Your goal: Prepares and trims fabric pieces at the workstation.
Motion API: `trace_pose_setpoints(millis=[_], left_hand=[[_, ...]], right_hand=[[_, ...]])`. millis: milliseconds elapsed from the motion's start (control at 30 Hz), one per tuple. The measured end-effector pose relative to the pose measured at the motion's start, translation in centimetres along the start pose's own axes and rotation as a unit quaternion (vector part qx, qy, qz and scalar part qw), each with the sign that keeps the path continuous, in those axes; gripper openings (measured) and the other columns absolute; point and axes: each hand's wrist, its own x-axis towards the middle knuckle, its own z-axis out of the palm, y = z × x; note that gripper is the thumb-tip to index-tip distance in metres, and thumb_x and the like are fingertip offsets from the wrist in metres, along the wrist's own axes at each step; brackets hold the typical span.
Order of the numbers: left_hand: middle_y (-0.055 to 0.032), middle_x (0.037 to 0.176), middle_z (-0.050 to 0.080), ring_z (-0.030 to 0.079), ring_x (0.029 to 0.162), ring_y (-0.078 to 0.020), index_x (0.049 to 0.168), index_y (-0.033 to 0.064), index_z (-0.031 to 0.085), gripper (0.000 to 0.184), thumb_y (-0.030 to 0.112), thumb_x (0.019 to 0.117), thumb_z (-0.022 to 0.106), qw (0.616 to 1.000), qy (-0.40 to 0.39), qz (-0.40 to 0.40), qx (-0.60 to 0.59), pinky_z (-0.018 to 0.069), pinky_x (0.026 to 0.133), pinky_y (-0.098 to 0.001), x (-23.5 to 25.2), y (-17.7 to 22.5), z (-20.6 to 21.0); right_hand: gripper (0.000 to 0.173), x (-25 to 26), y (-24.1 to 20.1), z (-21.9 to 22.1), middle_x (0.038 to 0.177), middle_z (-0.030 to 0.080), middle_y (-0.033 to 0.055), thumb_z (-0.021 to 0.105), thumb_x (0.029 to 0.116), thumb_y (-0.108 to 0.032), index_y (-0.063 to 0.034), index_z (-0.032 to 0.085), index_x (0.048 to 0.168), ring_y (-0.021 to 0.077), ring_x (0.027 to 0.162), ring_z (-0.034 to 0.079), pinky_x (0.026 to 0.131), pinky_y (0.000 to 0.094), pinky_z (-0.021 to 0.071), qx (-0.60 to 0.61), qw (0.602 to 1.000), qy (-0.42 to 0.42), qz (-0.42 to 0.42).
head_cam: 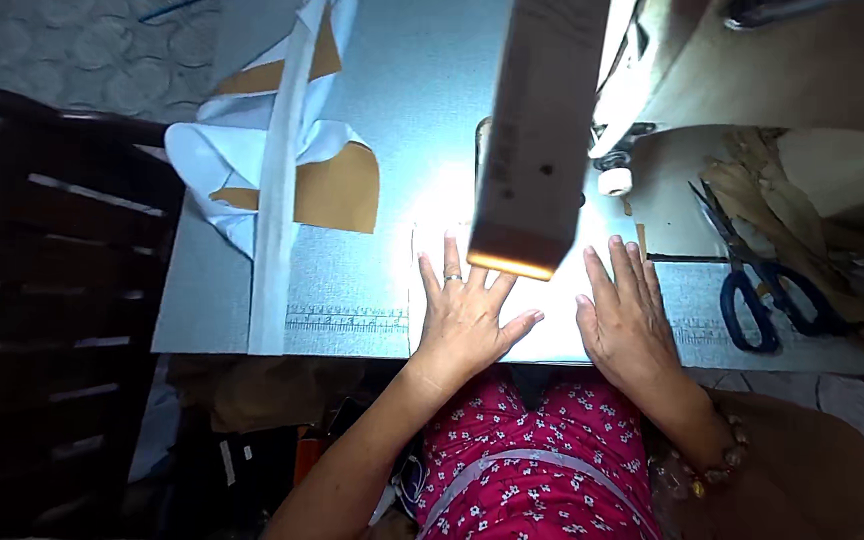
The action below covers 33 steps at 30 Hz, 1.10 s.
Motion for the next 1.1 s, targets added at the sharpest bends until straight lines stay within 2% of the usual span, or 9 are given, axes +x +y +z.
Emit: trace_pose_setpoints(millis=[233, 333, 400, 500, 567, 700, 800, 900, 1100], left_hand=[[-0.0140, 0.171, 0.021, 0.007, 0.155, -0.0523, 0.158, 0.0287, 0.043, 0.080, 0.077, 0.0959, 0.030, 0.998, -0.060, -0.022, 0.012, -0.0001, 0.112, -0.0819, 3.9, -1.9, -0.8], [-0.0125, 0.171, 0.019, 0.006, 0.155, -0.0513, 0.159, 0.0300, 0.040, 0.079, 0.077, 0.0962, 0.028, 0.998, -0.060, -0.026, 0.011, -0.0005, 0.113, -0.0809, 4.3, -2.0, -0.7], [-0.0141, 0.170, 0.024, 0.010, 0.156, -0.0490, 0.158, 0.0245, 0.043, 0.075, 0.070, 0.0991, 0.036, 0.999, -0.026, -0.009, -0.021, -0.0005, 0.114, -0.0798, 3.8, -1.9, -1.0], [-0.0168, 0.159, 0.045, 0.027, 0.153, -0.0449, 0.145, 0.0145, 0.060, 0.059, 0.054, 0.1025, 0.048, 0.990, 0.122, 0.030, -0.065, 0.0071, 0.118, -0.0758, 1.8, -1.5, -1.2], [-0.0171, 0.159, 0.045, 0.027, 0.153, -0.0450, 0.143, 0.0135, 0.061, 0.056, 0.050, 0.1039, 0.047, 0.986, 0.159, 0.002, -0.045, 0.0079, 0.119, -0.0738, -0.1, -1.0, -1.4], [-0.0234, 0.167, 0.026, 0.012, 0.155, -0.0497, 0.156, 0.0125, 0.045, 0.070, 0.059, 0.1041, 0.037, 0.987, 0.124, -0.105, -0.012, 0.0037, 0.118, -0.0748, -2.4, -0.3, -0.1], [-0.0204, 0.168, 0.025, 0.011, 0.157, -0.0461, 0.156, 0.0114, 0.044, 0.069, 0.057, 0.1040, 0.041, 0.982, 0.139, -0.123, -0.027, 0.0032, 0.120, -0.0713, -2.1, 0.0, 0.0], [-0.0230, 0.164, 0.032, 0.016, 0.155, -0.0494, 0.149, 0.0108, 0.053, 0.066, 0.056, 0.1036, 0.039, 0.976, 0.168, -0.133, -0.033, 0.0041, 0.119, -0.0725, -1.6, -0.6, 0.4], [-0.0219, 0.164, 0.034, 0.016, 0.155, -0.0495, 0.151, 0.0110, 0.051, 0.071, 0.060, 0.1016, 0.038, 0.976, 0.129, -0.176, 0.001, 0.0019, 0.119, -0.0736, -1.3, 0.0, 0.2]], right_hand=[[0.059, 4.2, 0.6, 0.4, 0.161, 0.032, 0.0310, 0.038, 0.1023, -0.024, 0.0047, 0.039, 0.154, 0.0462, 0.152, 0.027, 0.121, 0.0646, 0.0202, -0.007, 1.000, -0.016, -0.010], [0.054, 4.2, 1.0, 0.3, 0.159, 0.038, 0.0289, 0.041, 0.1036, -0.022, 0.0035, 0.046, 0.150, 0.0446, 0.151, 0.031, 0.121, 0.0649, 0.0196, 0.025, 0.999, 0.028, -0.022], [0.049, 2.4, 0.9, 0.0, 0.155, 0.045, 0.0269, 0.045, 0.1044, -0.022, 0.0006, 0.052, 0.147, 0.0430, 0.150, 0.035, 0.122, 0.0622, 0.0208, 0.064, 0.992, 0.096, -0.051], [0.036, -2.9, 1.5, -0.2, 0.147, 0.055, 0.0231, 0.050, 0.1057, -0.023, -0.0067, 0.065, 0.134, 0.0380, 0.148, 0.040, 0.123, 0.0603, 0.0234, 0.100, 0.973, 0.170, -0.117], [0.028, -6.9, 2.5, -0.4, 0.141, 0.060, 0.0163, 0.049, 0.1079, -0.028, -0.0163, 0.065, 0.128, 0.0319, 0.146, 0.044, 0.123, 0.0555, 0.0255, 0.108, 0.968, 0.184, -0.136], [0.021, -12.7, 5.2, -1.2, 0.131, 0.062, 0.0095, 0.050, 0.1072, -0.025, -0.0201, 0.063, 0.122, 0.0258, 0.135, 0.051, 0.117, 0.0431, 0.0343, 0.111, 0.968, 0.175, -0.143], [0.020, -15.0, 6.8, -0.7, 0.125, 0.065, 0.0106, 0.051, 0.1059, -0.023, -0.0181, 0.066, 0.118, 0.0260, 0.127, 0.056, 0.111, 0.0400, 0.0397, 0.131, 0.968, 0.166, -0.135], [0.022, -16.2, 7.2, 0.6, 0.119, 0.068, 0.0126, 0.052, 0.1049, -0.022, -0.0154, 0.071, 0.112, 0.0276, 0.122, 0.059, 0.106, 0.0382, 0.0445, 0.172, 0.965, 0.162, -0.116], [0.026, -17.6, 7.3, 1.7, 0.108, 0.074, 0.0148, 0.052, 0.0989, -0.016, -0.0091, 0.078, 0.103, 0.0302, 0.112, 0.067, 0.101, 0.0384, 0.0507, 0.264, 0.956, 0.077, -0.103]])
